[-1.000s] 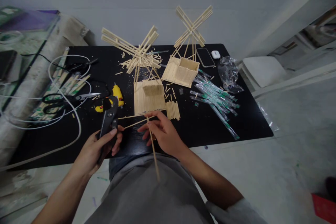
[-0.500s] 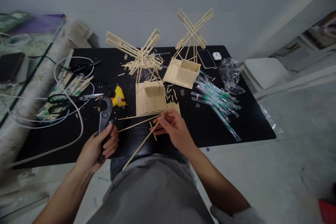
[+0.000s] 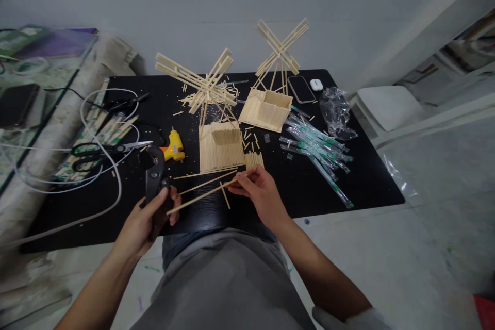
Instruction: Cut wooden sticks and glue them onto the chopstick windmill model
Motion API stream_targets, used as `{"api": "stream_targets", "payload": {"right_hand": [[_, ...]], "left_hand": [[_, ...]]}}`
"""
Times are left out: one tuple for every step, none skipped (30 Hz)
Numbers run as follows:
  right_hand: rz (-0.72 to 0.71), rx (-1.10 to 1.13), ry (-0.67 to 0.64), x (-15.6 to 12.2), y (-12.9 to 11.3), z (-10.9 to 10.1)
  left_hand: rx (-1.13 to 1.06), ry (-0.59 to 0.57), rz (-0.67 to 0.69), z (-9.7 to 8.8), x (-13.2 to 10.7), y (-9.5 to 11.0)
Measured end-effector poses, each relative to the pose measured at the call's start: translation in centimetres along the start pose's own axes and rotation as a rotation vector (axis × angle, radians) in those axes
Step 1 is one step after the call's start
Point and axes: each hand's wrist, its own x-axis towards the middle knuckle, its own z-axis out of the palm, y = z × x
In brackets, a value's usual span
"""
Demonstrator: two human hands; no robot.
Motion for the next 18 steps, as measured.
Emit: {"api": "stream_targets", "payload": {"right_hand": [[0.004, 0.021, 0.023, -0.1, 0.2, 0.0], [0.01, 0.037, 0.042, -0.1, 0.4, -0.1], [0.016, 0.047, 0.054, -0.3, 0.6, -0.1], [0.021, 0.045, 0.061, -0.4, 0.8, -0.2], [0.02, 0.032, 0.065, -0.5, 1.0, -0.3], [0.009, 0.006, 0.071, -0.6, 1.2, -0.4], [-0.008, -0.032, 0.073, -0.8, 1.3, -0.5], [-0.027, -0.081, 0.072, -0.8, 1.4, -0.7], [-0.045, -0.136, 0.062, -0.9, 1.5, -0.9], [-0.056, -0.193, 0.043, -0.9, 1.5, -1.1], [-0.059, -0.249, 0.015, -1.0, 1.5, -1.3], [-0.052, -0.303, -0.019, -1.0, 1.5, -1.6], [-0.038, -0.353, -0.055, -1.0, 1.5, -1.8], [-0.019, -0.401, -0.087, -1.0, 1.4, -2.0], [0.001, -0.446, -0.117, -1.0, 1.3, -2.2], [0.018, -0.489, -0.139, -1.0, 1.2, -2.4], [0.027, -0.533, -0.155, -1.0, 1.1, -2.5], [0.028, -0.576, -0.17, -1.1, 0.9, -2.5]], "left_hand": [[0.026, 0.002, 0.016, -0.1, 0.0, 0.0], [0.047, 0.002, 0.03, -0.2, -0.1, -0.1], [0.061, 0.006, 0.046, -0.4, -0.1, -0.1], [0.068, 0.015, 0.061, -0.5, -0.1, -0.1], [0.068, 0.027, 0.074, -0.7, -0.1, 0.0], [0.061, 0.042, 0.086, -0.8, 0.0, 0.1], [0.049, 0.059, 0.098, -1.0, 0.0, 0.3], [0.036, 0.07, 0.107, -1.0, 0.0, 0.4], [0.022, 0.077, 0.116, -1.1, 0.1, 0.6], [0.009, 0.078, 0.126, -1.1, 0.1, 0.9], [-0.001, 0.075, 0.135, -1.1, 0.1, 1.1], [-0.011, 0.066, 0.141, -1.0, 0.1, 1.3], [-0.019, 0.055, 0.144, -0.9, 0.0, 1.4], [-0.027, 0.043, 0.145, -0.8, 0.0, 1.5], [-0.034, 0.032, 0.147, -0.7, 0.0, 1.6], [-0.043, 0.025, 0.15, -0.6, -0.1, 1.6], [-0.051, 0.021, 0.155, -0.6, -0.1, 1.6], [-0.057, 0.018, 0.162, -0.5, -0.1, 1.6]]}}
